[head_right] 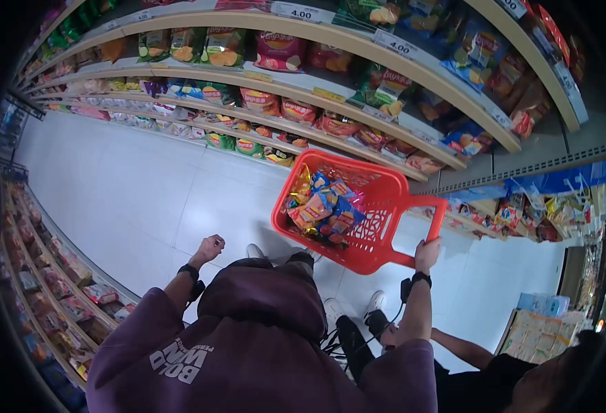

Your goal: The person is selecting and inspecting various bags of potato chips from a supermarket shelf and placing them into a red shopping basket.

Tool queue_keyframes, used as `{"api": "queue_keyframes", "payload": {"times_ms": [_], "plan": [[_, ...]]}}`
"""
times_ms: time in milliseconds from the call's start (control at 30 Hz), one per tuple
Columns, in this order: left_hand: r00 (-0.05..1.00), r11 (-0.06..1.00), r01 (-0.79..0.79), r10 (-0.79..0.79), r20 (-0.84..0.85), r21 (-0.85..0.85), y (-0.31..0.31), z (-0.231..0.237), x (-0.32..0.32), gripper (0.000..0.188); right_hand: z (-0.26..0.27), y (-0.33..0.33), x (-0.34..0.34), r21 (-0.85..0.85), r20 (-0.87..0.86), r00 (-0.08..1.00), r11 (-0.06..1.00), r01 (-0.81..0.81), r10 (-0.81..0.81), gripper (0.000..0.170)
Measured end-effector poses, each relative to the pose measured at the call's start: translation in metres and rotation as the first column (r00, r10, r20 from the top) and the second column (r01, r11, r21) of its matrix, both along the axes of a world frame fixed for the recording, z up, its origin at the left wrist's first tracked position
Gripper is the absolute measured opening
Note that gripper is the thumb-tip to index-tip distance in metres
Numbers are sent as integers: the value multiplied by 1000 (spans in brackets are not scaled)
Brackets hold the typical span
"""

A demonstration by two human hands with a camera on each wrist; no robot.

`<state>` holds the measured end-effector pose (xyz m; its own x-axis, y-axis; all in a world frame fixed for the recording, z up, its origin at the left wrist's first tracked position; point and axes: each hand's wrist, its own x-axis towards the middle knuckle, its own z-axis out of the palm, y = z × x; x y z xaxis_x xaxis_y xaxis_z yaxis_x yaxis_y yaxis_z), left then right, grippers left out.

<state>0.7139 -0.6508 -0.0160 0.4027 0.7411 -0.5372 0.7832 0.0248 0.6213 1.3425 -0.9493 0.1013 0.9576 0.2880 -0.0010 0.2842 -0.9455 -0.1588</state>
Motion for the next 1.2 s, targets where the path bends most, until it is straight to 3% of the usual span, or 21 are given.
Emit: {"api": "queue_keyframes", "payload": {"times_ms": [67, 133, 233, 333, 467, 600, 700, 800, 867, 900, 933, 967, 1033, 1067, 1100, 1200], "plan": [[999, 997, 12, -14, -36, -73, -6, 4, -26, 25, 2, 11, -14, -30, 30, 999, 999, -39, 40, 48], [997, 994, 47, -52, -52, -104, -10, -6, -60, 25, -10, 11, -26, -116, 151, 982, 988, -101, 118, 75], [989, 971, 22, -55, -135, -240, -21, -15, -104, 25, 23, 27, -67, -175, 55, 995, 982, -73, 84, 91], [985, 946, -59, 3, -172, -317, -25, -13, -133, 25, 24, 23, -76, -195, 22, 990, 972, -129, 136, 99], [980, 938, -138, 83, -183, -317, -18, -16, -151, 28, 25, 28, -68, -211, -93, 993, 973, -91, 73, 107], [974, 936, -194, 149, -168, -294, -10, -9, -138, 27, 20, 28, -63, -203, -118, 992, 976, -73, 50, 110], [987, 941, -152, 130, -91, -303, -7, 2, -117, 26, 25, 30, -70, -196, -75, 996, 979, -55, 41, 105], [997, 961, -64, 51, -56, -267, -3, 6, -93, 26, 13, 37, -96, -215, 271, 957, 975, -48, 107, 91], [999, 969, -8, -1, -35, -248, -1, 6, -85, 27, 11, 44, -137, -267, 394, 883, 951, -154, 254, 73], [1000, 970, 11, -17, -26, -242, 1, 9, -79, 27, -3, 39, -149, -218, 176, 901, 908, -358, 397, 59], [999, 971, 28, -33, -17, -237, 1, 10, -76, 27, -46, 30, -159, -9, 55, 856, 857, -514, 514, 50], [999, 970, 40, -45, -16, -238, 2, 8, -76, 28, -52, 24, -188, 9, -225, 786, 808, -589, 575, 43], [997, 969, 67, -71, -8, -239, 6, 5, -73, 28, -64, 14, -246, 88, -744, 467, 762, -641, 479, 32], [997, 969, 74, -76, 0, -237, 8, 4, -73, 28, -70, -7, -271, 140, -792, 369, 733, -666, 487, 32], [997, 969, 80, -80, 10, -232, 10, 3, -73, 29, -67, -23, -297, -4, -842, 414, 763, -647, 346, 30], [993, 972, 118, -121, -4, -204, 8, 2, -81, 29, -62, -65, -341, -64, -862, 450, 831, -553, 233, 28]]}}
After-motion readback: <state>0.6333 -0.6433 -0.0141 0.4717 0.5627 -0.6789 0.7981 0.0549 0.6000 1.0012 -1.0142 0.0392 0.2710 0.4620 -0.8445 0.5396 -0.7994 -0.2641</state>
